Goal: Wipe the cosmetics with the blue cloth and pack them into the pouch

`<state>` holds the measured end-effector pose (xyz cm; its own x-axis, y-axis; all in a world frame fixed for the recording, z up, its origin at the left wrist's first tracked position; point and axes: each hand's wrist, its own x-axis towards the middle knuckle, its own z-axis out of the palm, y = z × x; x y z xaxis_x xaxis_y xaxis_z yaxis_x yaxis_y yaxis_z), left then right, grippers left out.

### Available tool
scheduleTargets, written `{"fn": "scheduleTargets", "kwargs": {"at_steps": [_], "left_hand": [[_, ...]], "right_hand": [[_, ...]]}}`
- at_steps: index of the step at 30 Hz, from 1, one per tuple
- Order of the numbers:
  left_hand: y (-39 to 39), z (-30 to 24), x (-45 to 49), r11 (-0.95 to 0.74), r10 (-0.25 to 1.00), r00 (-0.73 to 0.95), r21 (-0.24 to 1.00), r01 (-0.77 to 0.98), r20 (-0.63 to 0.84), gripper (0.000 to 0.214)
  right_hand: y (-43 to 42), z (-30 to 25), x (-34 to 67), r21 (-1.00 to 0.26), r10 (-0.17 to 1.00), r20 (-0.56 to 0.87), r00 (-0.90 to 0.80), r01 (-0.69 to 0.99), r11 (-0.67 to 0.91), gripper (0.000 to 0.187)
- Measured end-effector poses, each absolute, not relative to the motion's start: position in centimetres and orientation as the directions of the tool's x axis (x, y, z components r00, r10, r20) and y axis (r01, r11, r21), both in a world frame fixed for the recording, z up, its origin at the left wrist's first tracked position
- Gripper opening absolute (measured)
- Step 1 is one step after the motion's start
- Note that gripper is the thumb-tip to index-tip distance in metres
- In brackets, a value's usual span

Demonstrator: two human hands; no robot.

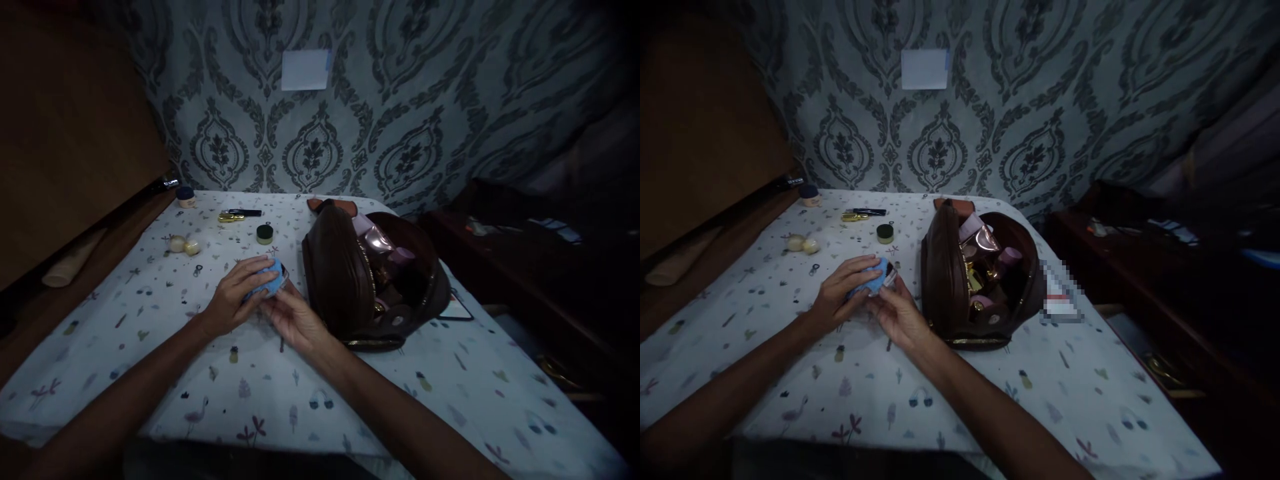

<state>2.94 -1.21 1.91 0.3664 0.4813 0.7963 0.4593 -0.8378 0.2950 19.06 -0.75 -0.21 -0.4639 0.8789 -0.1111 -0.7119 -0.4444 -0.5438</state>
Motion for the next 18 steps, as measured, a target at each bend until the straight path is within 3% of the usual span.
{"fn": "scheduleTargets", "kwargs": {"at_steps": [7,12,18], "left_hand": [[-1.2,2.3,2.9,-0.757,0.617,0.24,0.482,0.441,0.749,0.03],[-1.0,2.3,2.9,-0.619,0.76,0.118,0.657,0.431,0.639,0.031],[-1.3,2.6,3.3,-0.383,0.897,-0.005,0.782,0.492,0.443,0.036]], "right_hand": [[-0.6,-0.3,19.2,-0.54,0.782,-0.173,-0.599,-0.606,-0.584,0.053],[-0.6,0.3,19.5,-0.557,0.738,-0.118,-0.664,-0.571,-0.603,0.065],[-1.0,0.7,19.5,-0.584,0.821,-0.107,-0.561,-0.633,-0.509,0.06]]}}
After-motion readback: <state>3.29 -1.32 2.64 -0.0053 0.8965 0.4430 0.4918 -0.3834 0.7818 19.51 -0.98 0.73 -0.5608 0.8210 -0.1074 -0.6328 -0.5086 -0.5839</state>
